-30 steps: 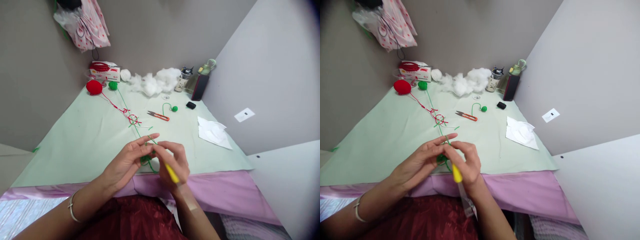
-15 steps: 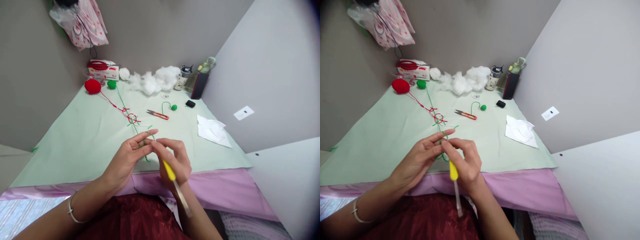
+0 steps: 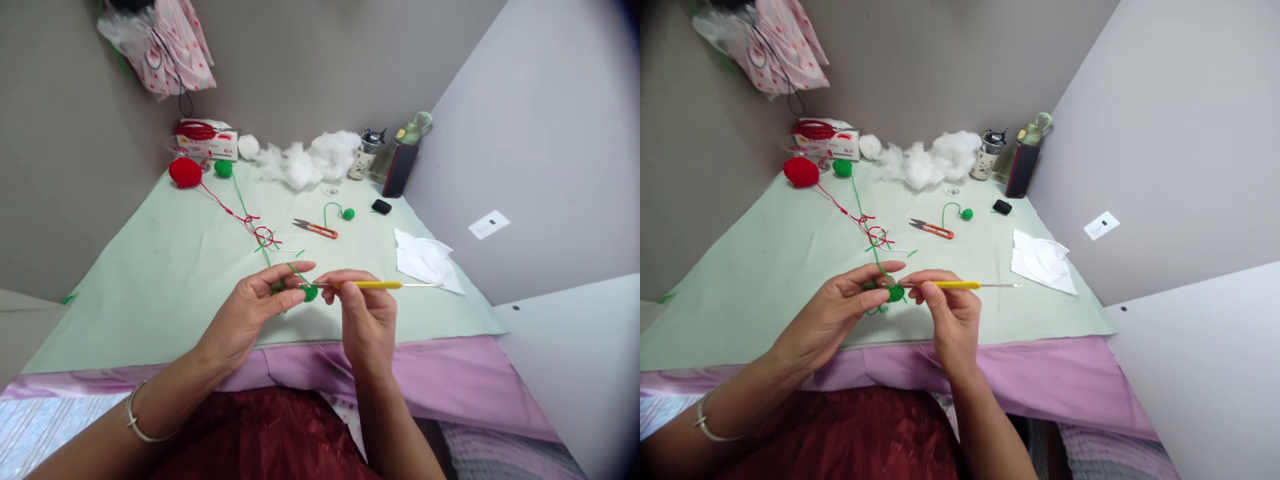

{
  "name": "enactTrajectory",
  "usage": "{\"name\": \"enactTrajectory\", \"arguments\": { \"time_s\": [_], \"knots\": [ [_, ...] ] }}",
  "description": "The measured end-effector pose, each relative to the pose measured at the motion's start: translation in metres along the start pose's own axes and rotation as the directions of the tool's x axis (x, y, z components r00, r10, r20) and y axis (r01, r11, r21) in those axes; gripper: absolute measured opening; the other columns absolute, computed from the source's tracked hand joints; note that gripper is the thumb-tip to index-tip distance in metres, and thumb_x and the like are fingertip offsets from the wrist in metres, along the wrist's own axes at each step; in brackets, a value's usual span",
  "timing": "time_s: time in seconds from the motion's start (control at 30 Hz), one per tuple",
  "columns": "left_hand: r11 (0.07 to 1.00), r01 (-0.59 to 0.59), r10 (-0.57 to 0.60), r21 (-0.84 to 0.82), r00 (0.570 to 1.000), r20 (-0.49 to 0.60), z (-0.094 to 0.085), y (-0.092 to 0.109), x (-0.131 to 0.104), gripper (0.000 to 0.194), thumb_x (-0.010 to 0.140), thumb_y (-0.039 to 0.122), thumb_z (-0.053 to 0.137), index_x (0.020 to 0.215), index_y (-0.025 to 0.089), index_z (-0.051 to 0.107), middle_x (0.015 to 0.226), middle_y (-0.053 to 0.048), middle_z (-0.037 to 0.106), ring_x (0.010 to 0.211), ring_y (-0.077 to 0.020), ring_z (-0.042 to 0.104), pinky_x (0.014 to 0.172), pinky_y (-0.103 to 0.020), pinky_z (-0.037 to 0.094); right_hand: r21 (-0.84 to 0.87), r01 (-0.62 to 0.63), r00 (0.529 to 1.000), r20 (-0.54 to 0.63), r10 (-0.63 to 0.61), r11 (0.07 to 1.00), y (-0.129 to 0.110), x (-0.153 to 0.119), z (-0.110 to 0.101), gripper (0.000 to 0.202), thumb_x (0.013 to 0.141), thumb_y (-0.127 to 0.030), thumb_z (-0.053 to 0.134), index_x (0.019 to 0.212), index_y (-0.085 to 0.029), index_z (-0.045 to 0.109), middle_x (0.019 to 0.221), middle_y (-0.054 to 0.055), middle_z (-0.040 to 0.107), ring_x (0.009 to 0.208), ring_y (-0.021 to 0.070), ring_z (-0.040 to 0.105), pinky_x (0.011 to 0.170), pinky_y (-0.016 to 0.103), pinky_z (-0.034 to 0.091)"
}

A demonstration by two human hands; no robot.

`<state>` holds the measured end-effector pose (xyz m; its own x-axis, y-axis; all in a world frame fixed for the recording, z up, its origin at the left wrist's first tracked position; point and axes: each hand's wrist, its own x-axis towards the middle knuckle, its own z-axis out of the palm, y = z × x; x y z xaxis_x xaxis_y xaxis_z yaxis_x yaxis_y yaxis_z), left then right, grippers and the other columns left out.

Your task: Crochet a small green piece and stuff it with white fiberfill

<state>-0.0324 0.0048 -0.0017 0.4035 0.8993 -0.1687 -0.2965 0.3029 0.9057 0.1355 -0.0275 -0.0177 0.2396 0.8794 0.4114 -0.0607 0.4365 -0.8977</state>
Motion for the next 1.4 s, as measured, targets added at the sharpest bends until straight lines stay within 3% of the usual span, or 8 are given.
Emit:
{"name": "enactTrajectory", "arguments": {
  "time_s": [0.3, 0.53, 0.77, 0.9, 1.0, 1.13, 1.23, 1.4],
  "knots": [
    [1.0, -0.004, 0.004, 0.014, 1.0, 0.012, 0.001, 0.005, -0.003, 0.027, 0.082, 0.029, 0.083, 0.109, 0.028, 0.086, 0.088, -0.002, 0.066, 0.084, -0.0175, 0.055, 0.075, -0.028, 0.043, 0.023, -0.029, 0.999, 0.038, 0.029, 0.999, -0.008, 0.003, -0.004, 0.023, 0.105, -0.036, 0.057, 0.094, -0.022, 0.071, 0.087, 0.004, 0.078, 0.069, 0.0152, 0.069, 0.066, 0.032, 0.06],
    [0.981, -0.105, 0.108, 0.165, 0.994, -0.008, -0.003, 0.0, -0.004, 0.027, 0.085, 0.034, 0.084, 0.112, 0.034, 0.084, 0.088, 0.0, 0.064, 0.086, -0.0159, 0.056, 0.078, -0.026, 0.045, -0.292, 0.271, 0.962, 0.109, -0.249, 0.917, -0.018, -0.008, -0.001, 0.023, 0.105, -0.017, 0.053, 0.109, -0.026, 0.074, 0.096, 0.003, 0.078, 0.08, 0.0168, 0.072, 0.074, 0.035, 0.06],
    [0.881, -0.301, 0.361, 0.365, 0.926, -0.108, 0.008, 0.001, -0.011, 0.022, 0.085, 0.022, 0.083, 0.104, 0.031, 0.086, 0.086, 0.001, 0.067, 0.084, -0.0154, 0.059, 0.086, -0.028, 0.047, -0.533, 0.559, 0.829, 0.344, -0.441, 0.636, -0.009, -0.013, 0.0, 0.031, 0.098, -0.007, 0.058, 0.121, -0.023, 0.069, 0.104, 0.009, 0.078, 0.093, 0.0205, 0.074, 0.079, 0.035, 0.063],
    [0.989, -0.137, 0.142, 0.061, 0.987, -0.078, 0.009, 0.0, -0.009, 0.04, 0.083, 0.026, 0.087, 0.122, 0.034, 0.081, 0.085, 0.003, 0.065, 0.071, -0.01, 0.054, 0.071, -0.023, 0.047, -0.642, 0.644, 0.741, 0.39, -0.546, 0.416, 0.008, -0.019, 0.0, 0.043, 0.093, -0.004, 0.067, 0.13, -0.025, 0.07, 0.111, 0.011, 0.076, 0.102, 0.0233, 0.073, 0.082, 0.036, 0.063],
    [0.968, 0.12, -0.108, -0.219, 0.992, 0.069, 0.004, 0.001, -0.002, 0.043, 0.083, 0.029, 0.087, 0.126, 0.026, 0.08, 0.065, 0.008, 0.046, 0.052, -0.0037, 0.029, 0.056, -0.018, 0.039, -0.581, 0.578, 0.799, 0.257, -0.544, 0.574, 0.01, -0.018, 0.002, 0.037, 0.096, -0.007, 0.064, 0.125, -0.028, 0.074, 0.11, 0.009, 0.076, 0.1, 0.0221, 0.073, 0.08, 0.036, 0.062],
    [0.958, 0.099, -0.079, -0.271, 0.993, 0.083, -0.001, 0.004, 0.001, 0.035, 0.084, 0.026, 0.086, 0.119, 0.022, 0.083, 0.064, 0.009, 0.04, 0.051, -0.0022, 0.018, 0.056, -0.016, 0.037, -0.189, 0.258, 0.962, -0.038, -0.27, 0.947, -0.002, -0.009, 0.005, 0.025, 0.103, -0.015, 0.056, 0.106, -0.027, 0.078, 0.089, 0.002, 0.074, 0.074, 0.0161, 0.068, 0.069, 0.034, 0.057],
    [0.988, 0.029, -0.018, -0.151, 0.998, 0.068, 0.0, 0.003, -0.002, 0.035, 0.085, 0.027, 0.085, 0.12, 0.031, 0.082, 0.079, 0.004, 0.057, 0.06, -0.0038, 0.039, 0.063, -0.017, 0.041, -0.043, 0.156, 0.987, -0.016, -0.157, 0.987, -0.006, -0.004, 0.006, 0.021, 0.104, -0.02, 0.058, 0.101, -0.026, 0.079, 0.093, 0.002, 0.075, 0.073, 0.0146, 0.066, 0.068, 0.032, 0.056],
    [0.993, -0.116, 0.116, 0.024, 0.993, -0.003, 0.002, -0.002, -0.003, 0.034, 0.087, 0.028, 0.084, 0.12, 0.035, 0.082, 0.087, 0.003, 0.065, 0.088, -0.011, 0.058, 0.085, -0.021, 0.045, -0.275, 0.277, 0.961, 0.089, -0.263, 0.921, 0.0, -0.005, 0.009, 0.024, 0.102, -0.014, 0.06, 0.111, -0.028, 0.078, 0.097, 0.003, 0.078, 0.089, 0.0183, 0.072, 0.076, 0.035, 0.06]
  ]
}}
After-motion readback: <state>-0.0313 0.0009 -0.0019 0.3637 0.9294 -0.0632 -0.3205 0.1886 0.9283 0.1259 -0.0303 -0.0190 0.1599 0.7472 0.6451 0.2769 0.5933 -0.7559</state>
